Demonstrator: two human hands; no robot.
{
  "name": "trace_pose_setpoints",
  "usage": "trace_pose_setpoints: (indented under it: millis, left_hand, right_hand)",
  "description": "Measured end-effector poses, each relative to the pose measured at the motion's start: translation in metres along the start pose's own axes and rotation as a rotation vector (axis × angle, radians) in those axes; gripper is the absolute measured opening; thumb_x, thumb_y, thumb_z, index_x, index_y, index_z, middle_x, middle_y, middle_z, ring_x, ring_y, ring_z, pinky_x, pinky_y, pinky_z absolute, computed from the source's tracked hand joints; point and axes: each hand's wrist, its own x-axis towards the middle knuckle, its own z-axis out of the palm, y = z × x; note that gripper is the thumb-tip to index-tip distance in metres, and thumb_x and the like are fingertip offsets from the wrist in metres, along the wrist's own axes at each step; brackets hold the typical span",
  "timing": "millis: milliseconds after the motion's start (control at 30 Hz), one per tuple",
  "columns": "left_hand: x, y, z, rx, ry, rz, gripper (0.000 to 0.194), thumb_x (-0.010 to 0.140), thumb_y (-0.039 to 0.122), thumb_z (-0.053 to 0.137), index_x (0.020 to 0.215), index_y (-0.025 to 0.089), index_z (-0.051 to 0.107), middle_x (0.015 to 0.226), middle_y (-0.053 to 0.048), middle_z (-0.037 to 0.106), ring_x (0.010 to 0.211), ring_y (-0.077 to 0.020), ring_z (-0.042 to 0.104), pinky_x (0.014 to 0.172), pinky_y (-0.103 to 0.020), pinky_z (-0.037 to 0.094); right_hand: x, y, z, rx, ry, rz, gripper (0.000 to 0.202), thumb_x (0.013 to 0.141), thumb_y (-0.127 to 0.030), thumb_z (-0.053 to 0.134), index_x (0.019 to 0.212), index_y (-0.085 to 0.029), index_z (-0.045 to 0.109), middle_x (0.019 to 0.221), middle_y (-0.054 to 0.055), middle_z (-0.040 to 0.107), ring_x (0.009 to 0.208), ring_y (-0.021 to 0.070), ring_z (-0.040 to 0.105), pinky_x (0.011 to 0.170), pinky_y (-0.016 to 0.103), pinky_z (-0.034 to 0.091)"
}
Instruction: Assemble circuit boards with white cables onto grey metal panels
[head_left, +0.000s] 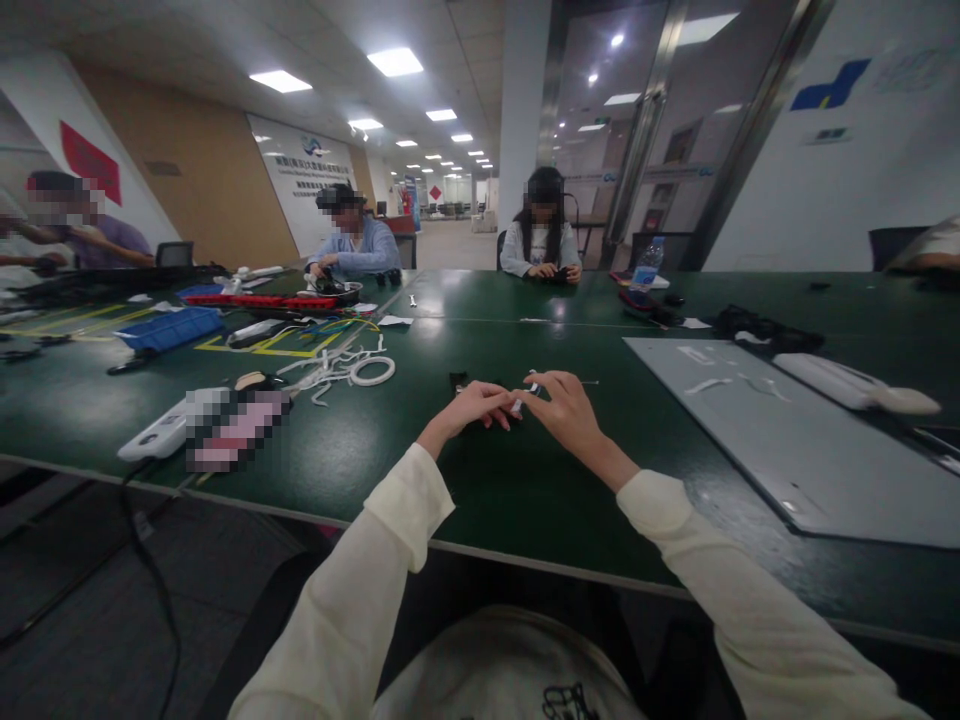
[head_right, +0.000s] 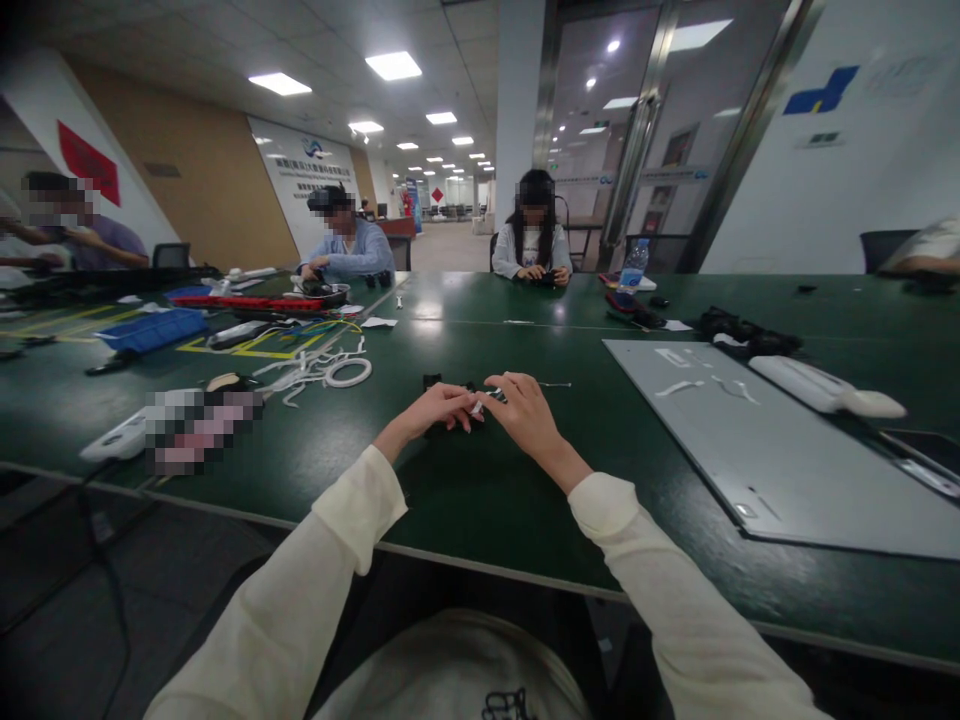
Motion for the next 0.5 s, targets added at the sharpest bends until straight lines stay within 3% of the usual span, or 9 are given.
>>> trace_pose_setpoints:
  millis: [133, 267, 500]
  left_hand:
    - [-0.0020, 0.0026, -0.0010, -0.058, 0.002, -0.048, 0.044, 0.074, 0.049, 0.059, 0.093, 0.010, 0.064, 0.098, -0.015, 0.067, 0.058, -0.0073, 0.059, 0.042, -0.016, 0.027]
    - [-0.0021, 0.0016, -0.0016, -0.136, -0.089, -0.081, 0.043, 0.074, 0.047, 0.060, 0.093, 0.008, 0.064, 0.096, -0.017, 0.068, 0.057, -0.0076, 0.058, 0.041, -0.016, 0.025]
    - [-0.0012, -0.0041, -0.0037, -0.164, -0.188, -0.081, 0.032, 0.069, 0.038, 0.066, 0.084, 0.010, 0.066, 0.079, -0.010, 0.069, 0.055, -0.0077, 0.057, 0.040, -0.016, 0.024]
  right_hand:
    - [-0.0010, 0.0013, 0.0008, 0.054, -0.028, 0.034, 0.026, 0.088, -0.018, 0.046, 0.105, -0.026, 0.064, 0.115, 0.007, 0.054, 0.107, 0.0246, 0.044, 0.093, 0.042, 0.035]
    - [-0.0012, 0.0014, 0.0016, 0.056, -0.022, 0.023, 0.026, 0.088, -0.019, 0.046, 0.105, -0.027, 0.064, 0.115, 0.006, 0.054, 0.106, 0.0235, 0.043, 0.094, 0.042, 0.033]
    - [-0.0014, 0.0015, 0.0021, 0.051, 0.013, 0.000, 0.025, 0.088, -0.020, 0.045, 0.103, -0.027, 0.064, 0.114, 0.006, 0.055, 0.105, 0.0225, 0.043, 0.095, 0.041, 0.031]
